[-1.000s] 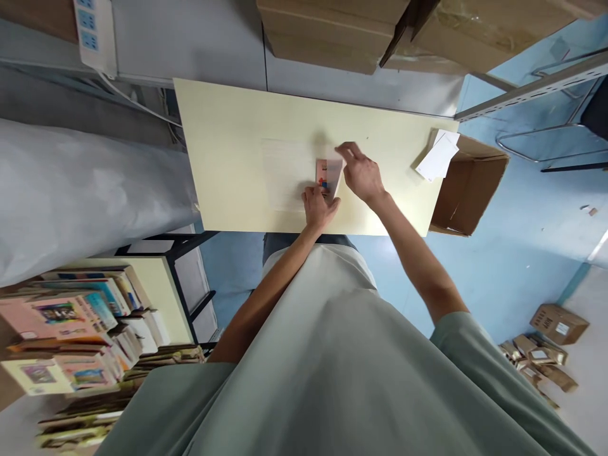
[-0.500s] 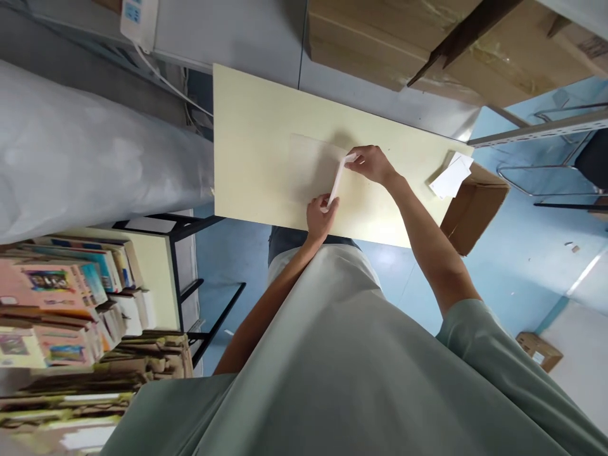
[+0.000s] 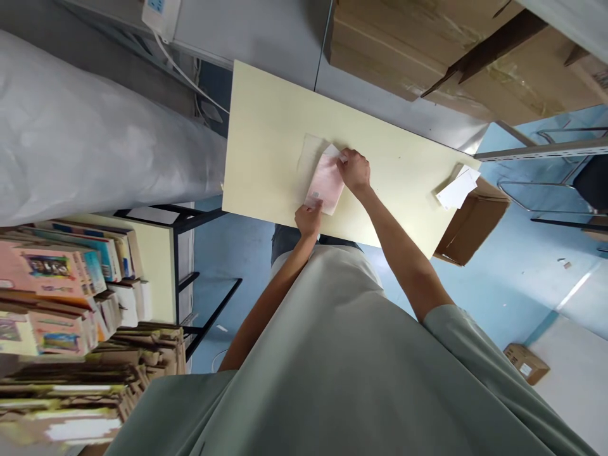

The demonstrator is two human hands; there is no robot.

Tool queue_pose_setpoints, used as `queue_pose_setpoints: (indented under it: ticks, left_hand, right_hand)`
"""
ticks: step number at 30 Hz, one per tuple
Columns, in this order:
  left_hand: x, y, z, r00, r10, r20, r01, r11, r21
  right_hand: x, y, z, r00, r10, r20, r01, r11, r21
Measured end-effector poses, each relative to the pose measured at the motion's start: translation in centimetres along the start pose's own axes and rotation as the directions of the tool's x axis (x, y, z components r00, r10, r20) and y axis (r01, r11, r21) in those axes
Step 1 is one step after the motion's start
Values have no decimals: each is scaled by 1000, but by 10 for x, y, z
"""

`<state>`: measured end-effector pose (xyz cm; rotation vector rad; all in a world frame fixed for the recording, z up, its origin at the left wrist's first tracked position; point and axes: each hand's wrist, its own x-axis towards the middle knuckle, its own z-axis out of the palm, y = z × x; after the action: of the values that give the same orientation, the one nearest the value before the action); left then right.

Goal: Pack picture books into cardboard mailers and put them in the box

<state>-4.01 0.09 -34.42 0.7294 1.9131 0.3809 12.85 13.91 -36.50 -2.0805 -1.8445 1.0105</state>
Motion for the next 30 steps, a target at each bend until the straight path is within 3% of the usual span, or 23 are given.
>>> queue_pose_setpoints:
  ticks: [4,7,9,11,15,17,19,22,24,30]
  left_hand:
    - [-2,4,-12,999,-29,26,24,985,170]
    - [-5,3,-20,996,-21,-81,37,979,201]
    - [-6,1,-25,980,51,-191,-13,981,195]
    - [-7,1,-29,954,221,-203,-178,962,208]
    - [-2,10,-34,816,578,32,-560,774,296]
    - [2,17,-33,749,640,171,-656,681,325]
    - [5,23,-28,725,641,254,-686,635,356]
    - [7,27,-18,753,607,254,-652,640,407]
    - [6,29,-12,780,587,219,-616,656,436]
    - [-3,37,-5,828,528,189,-543,671,505]
  right_hand:
    - [2,2,13,998,15,-54,-14,1000,16]
    - [2,3,14,999,22,-34,-22,1000,20]
    - [0,3,10,1000,10,-21,-9,1000,21]
    - [-7,1,4,998,-44,-37,45,999,30]
    - [-37,-2,-7,982,-179,-63,182,982,43]
    - [-56,-2,-7,983,-169,-70,173,983,67]
    - [-74,1,-3,992,-99,-81,109,986,126]
    - [-96,6,10,995,77,-59,-57,955,290]
    - [-105,8,20,980,199,-6,-177,887,426]
    - [-108,5,35,901,403,164,-375,528,762]
